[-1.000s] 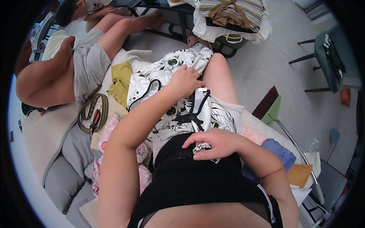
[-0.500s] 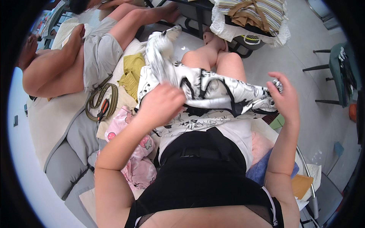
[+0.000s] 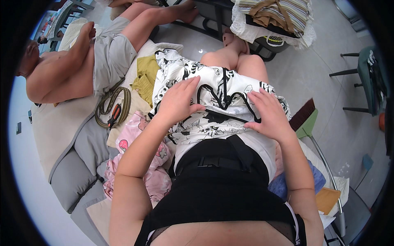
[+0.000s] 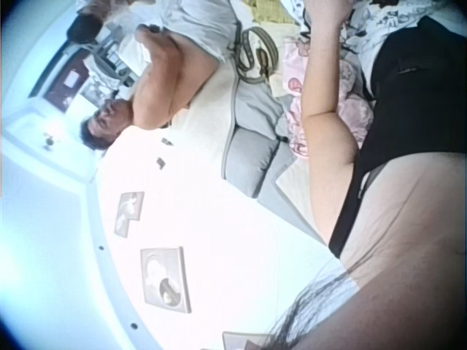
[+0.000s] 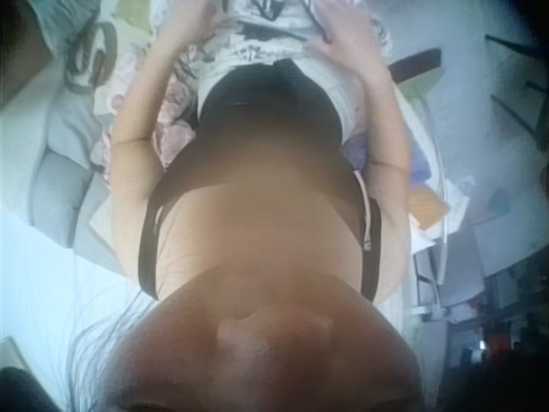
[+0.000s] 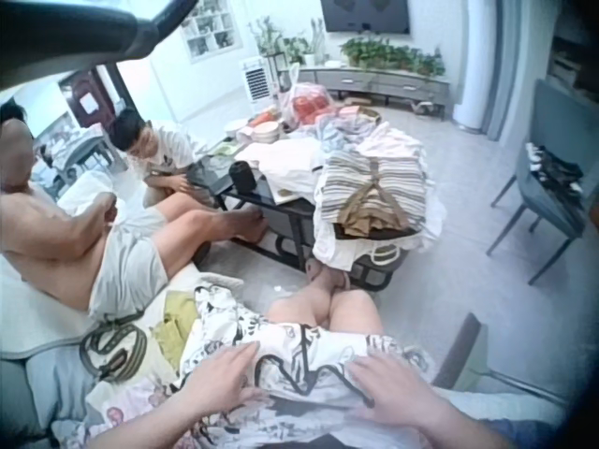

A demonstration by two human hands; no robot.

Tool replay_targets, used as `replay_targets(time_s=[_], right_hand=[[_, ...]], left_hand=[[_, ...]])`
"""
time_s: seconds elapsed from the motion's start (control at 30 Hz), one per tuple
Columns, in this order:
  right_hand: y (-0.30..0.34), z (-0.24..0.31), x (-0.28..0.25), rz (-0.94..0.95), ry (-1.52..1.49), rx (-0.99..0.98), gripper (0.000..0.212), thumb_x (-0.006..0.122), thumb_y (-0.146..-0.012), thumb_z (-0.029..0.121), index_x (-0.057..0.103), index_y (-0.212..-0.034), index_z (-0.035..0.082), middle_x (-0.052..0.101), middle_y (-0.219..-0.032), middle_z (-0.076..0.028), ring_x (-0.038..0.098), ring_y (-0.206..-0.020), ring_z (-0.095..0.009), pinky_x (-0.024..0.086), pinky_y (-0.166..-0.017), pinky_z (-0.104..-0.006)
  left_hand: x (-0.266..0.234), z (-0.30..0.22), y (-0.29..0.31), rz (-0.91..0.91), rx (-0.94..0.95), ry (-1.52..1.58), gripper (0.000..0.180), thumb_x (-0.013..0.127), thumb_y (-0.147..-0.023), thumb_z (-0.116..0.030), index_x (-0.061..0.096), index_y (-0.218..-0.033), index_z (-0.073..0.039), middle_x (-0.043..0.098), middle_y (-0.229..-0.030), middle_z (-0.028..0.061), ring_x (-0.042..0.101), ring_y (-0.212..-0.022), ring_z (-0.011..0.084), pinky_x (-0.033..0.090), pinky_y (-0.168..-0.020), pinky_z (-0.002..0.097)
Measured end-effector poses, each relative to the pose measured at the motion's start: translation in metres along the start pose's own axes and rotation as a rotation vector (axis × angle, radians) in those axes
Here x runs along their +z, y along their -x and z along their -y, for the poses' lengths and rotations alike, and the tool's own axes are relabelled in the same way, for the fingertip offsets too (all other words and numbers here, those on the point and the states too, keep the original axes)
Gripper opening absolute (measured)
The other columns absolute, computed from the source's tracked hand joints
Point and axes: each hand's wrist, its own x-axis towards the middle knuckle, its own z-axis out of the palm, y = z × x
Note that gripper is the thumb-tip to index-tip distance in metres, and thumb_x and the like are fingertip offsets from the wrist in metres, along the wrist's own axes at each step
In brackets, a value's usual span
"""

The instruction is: The person trims a loose thread from a striped cloth with scissors, folds the cloth, and then folds a patterned white jacket and a black garment by hand on their lap.

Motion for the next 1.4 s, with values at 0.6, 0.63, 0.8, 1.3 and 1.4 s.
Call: replay_targets(time_s=[0.6, 0.63, 0.8, 1.3, 1.4], right_hand=[[0.002, 0.006, 0.013, 0.064, 0.086, 0.061, 0.087, 0.073, -0.069, 0.018, 0.031, -0.145, 0.008, 0.045, -0.14, -0.015, 0.034, -0.136, -0.033, 0.026, -0.112, -0.0498], [0.002, 0.005, 0.014, 0.013, 0.072, 0.061, 0.082, 0.07, -0.07, 0.014, 0.036, -0.143, 0.009, 0.049, -0.137, -0.014, 0.039, -0.133, -0.033, 0.029, -0.111, -0.0491], [-0.004, -0.004, 0.003, -0.274, -0.072, 0.033, 0.05, 0.064, -0.066, 0.005, 0.061, -0.116, 0.007, 0.065, -0.111, -0.012, 0.06, -0.105, -0.03, 0.047, -0.092, -0.0391], [0.001, -0.043, -0.011, -0.435, -0.272, 0.318, 0.03, 0.065, -0.068, 0.0, 0.065, -0.098, 0.005, 0.066, -0.094, -0.011, 0.063, -0.086, -0.029, 0.05, -0.076, -0.0358], [0.001, -0.053, -0.01, -0.377, -0.294, 0.319, 0.028, 0.063, -0.07, -0.001, 0.064, -0.097, 0.004, 0.065, -0.094, -0.011, 0.063, -0.087, -0.03, 0.049, -0.076, -0.0373]], left_hand=[[-0.034, -0.007, 0.005, -0.121, -0.077, 0.506, 0.025, 0.064, -0.072, 0.001, 0.065, -0.097, -0.005, 0.065, -0.084, 0.0129, 0.062, -0.077, 0.0321, 0.049, -0.068, 0.038], [-0.04, -0.01, 0.004, -0.139, -0.013, 0.522, 0.026, 0.065, -0.071, 0.002, 0.066, -0.096, -0.005, 0.065, -0.083, 0.0126, 0.062, -0.075, 0.0315, 0.049, -0.066, 0.0371], [-0.062, -0.02, 0.004, -0.176, 0.053, 0.485, 0.026, 0.064, -0.067, 0.005, 0.067, -0.091, -0.005, 0.064, -0.075, 0.01, 0.061, -0.068, 0.0276, 0.047, -0.061, 0.0338], [-0.059, -0.006, 0.004, -0.155, -0.067, 0.252, 0.031, 0.081, -0.066, -0.015, 0.067, -0.091, -0.004, 0.064, -0.077, 0.0101, 0.063, -0.07, 0.0283, 0.05, -0.063, 0.0355], [-0.064, 0.001, 0.002, 0.244, -0.201, -0.025, 0.032, 0.078, -0.07, -0.029, 0.065, -0.089, -0.006, 0.066, -0.082, 0.0115, 0.065, -0.078, 0.0309, 0.051, -0.068, 0.0402]])
